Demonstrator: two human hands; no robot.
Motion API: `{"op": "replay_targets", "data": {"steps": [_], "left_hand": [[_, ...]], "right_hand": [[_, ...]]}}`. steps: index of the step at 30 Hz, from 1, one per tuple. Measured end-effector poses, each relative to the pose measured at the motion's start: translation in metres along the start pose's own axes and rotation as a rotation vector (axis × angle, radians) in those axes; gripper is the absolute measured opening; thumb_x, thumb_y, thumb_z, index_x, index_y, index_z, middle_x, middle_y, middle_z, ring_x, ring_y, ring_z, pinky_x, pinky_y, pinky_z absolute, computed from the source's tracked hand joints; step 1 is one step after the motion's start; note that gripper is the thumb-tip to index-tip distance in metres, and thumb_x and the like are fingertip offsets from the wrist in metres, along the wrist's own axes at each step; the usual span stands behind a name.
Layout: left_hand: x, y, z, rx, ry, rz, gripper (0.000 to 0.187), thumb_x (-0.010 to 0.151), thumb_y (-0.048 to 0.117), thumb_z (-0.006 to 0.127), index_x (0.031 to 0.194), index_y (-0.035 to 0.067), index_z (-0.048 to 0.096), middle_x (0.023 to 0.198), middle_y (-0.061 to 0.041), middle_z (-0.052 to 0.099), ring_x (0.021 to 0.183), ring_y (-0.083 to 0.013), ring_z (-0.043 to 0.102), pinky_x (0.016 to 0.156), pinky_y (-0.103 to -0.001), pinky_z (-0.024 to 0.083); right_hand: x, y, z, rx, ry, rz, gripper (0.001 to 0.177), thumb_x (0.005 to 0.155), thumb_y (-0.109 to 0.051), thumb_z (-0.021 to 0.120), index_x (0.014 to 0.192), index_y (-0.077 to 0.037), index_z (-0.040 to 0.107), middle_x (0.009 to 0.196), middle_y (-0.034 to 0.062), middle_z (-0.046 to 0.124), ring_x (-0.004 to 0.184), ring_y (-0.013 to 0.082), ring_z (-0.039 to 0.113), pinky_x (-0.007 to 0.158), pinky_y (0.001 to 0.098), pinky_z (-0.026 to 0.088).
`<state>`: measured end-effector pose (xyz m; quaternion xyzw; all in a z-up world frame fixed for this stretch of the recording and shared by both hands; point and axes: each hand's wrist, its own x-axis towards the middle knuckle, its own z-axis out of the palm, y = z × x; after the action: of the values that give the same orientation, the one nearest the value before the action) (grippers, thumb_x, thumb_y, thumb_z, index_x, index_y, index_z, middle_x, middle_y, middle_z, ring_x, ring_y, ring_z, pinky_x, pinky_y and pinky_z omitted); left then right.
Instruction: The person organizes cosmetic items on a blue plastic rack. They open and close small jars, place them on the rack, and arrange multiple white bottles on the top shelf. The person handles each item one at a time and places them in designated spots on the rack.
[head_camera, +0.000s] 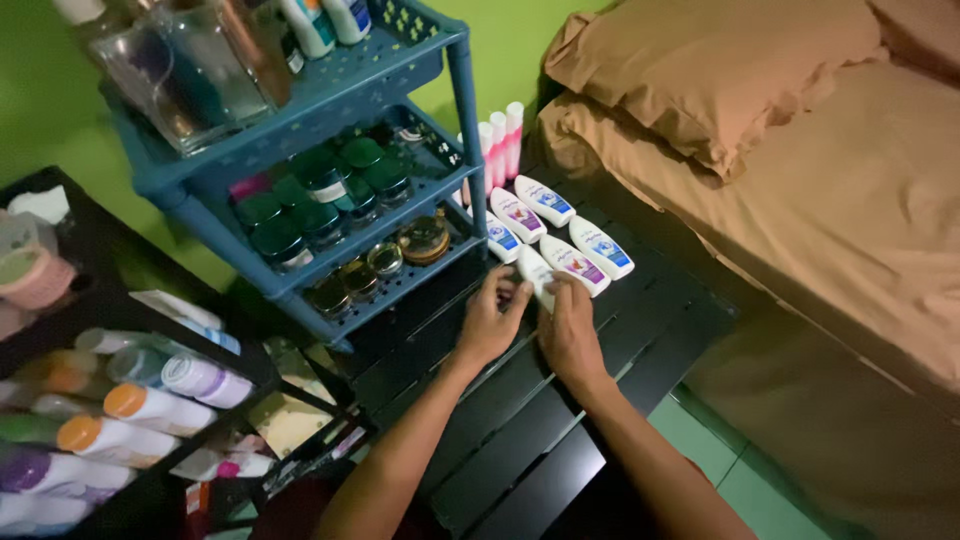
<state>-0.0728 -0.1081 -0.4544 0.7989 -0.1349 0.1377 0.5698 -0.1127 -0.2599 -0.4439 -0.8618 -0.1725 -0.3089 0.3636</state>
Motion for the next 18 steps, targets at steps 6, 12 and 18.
{"op": "replay_targets", "data": {"steps": [6,12,18], "left_hand": [[0.002,0.005,0.001,-0.398,-0.061,-0.072,0.032,0.102,0.023,0.063,0.124,-0.001,0.061,0.102,-0.006,0.073,0.09,-0.0088,0.067,0.076,-0.028,0.055],[0.01,0.008,-0.017,-0.367,-0.074,-0.088,0.028,0.103,0.02,0.063,0.119,-0.003,0.064,0.103,-0.006,0.074,0.089,-0.0078,0.068,0.075,-0.027,0.056],[0.011,0.039,-0.028,-0.22,0.0,-0.021,0.034,0.098,0.019,0.067,0.124,-0.002,0.064,0.1,-0.01,0.076,0.088,-0.0118,0.07,0.076,-0.029,0.058]], "right_hand": [[0.002,-0.013,-0.003,0.166,0.042,-0.053,0.058,0.084,-0.008,0.079,0.128,0.004,0.044,0.139,0.0306,0.045,0.126,0.0462,0.051,0.101,0.0468,0.048],[0.014,-0.016,0.001,0.105,0.057,0.066,0.078,0.078,-0.021,0.087,0.139,0.003,0.044,0.124,0.0241,0.058,0.114,0.0403,0.06,0.096,0.0467,0.05],[0.031,-0.022,0.002,0.216,0.016,0.079,0.07,0.081,-0.013,0.082,0.142,0.002,0.051,0.125,0.0251,0.063,0.114,0.0381,0.064,0.095,0.0418,0.052]]}}
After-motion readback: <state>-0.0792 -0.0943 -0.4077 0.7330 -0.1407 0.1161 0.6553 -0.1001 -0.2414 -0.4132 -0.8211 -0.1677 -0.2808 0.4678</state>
